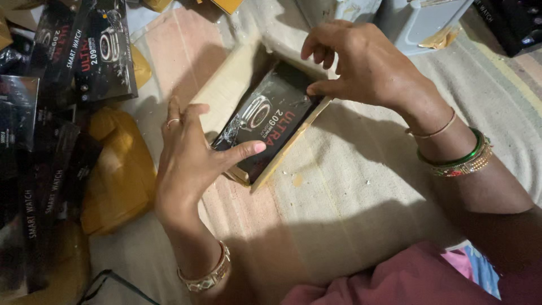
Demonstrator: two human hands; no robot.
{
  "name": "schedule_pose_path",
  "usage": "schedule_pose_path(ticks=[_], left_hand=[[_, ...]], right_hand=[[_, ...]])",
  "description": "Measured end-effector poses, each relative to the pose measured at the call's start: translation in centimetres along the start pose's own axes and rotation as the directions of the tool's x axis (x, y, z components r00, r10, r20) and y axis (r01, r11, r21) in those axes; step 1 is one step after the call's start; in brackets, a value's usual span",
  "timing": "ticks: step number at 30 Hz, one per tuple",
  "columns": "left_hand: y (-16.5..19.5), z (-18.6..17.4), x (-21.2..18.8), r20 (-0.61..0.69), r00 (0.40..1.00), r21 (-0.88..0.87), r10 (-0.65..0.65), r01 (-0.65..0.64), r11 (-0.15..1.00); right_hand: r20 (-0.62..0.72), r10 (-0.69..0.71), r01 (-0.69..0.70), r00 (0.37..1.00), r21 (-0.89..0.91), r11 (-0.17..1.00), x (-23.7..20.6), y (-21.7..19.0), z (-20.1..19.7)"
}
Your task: The person places a smart watch retail box into a yellow cardboard mailer, folds the flaps closed, and presses tape over the seam to seal it. They repeat this packing cycle for several boxes, setting each sealed mailer aside on the bed.
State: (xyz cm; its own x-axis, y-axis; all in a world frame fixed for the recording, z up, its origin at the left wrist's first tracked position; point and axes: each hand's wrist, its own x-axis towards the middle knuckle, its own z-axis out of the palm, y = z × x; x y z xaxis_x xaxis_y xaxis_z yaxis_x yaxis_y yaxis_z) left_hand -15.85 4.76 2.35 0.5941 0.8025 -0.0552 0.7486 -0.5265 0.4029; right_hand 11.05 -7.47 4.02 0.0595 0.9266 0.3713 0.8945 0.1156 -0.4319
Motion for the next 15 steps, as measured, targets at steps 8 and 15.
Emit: schedule_pose_path(ticks=[8, 15], left_hand=[[-4.7, -0.1, 1.7, 0.094, 0.987, -0.49, 0.13, -0.068, 0.869], [-3.2, 0.9, 2.0, -0.117, 0.959, -0.023, 0.258, -0.263, 0.965]], right_hand=[[0.433, 0.223, -0.273, 0.873, 0.056, 0.961, 0.1, -0.2, 1.5], [0.443, 0.006, -0.147, 0.897, 0.284, 0.948, 0.7, 3.1, 1.3]])
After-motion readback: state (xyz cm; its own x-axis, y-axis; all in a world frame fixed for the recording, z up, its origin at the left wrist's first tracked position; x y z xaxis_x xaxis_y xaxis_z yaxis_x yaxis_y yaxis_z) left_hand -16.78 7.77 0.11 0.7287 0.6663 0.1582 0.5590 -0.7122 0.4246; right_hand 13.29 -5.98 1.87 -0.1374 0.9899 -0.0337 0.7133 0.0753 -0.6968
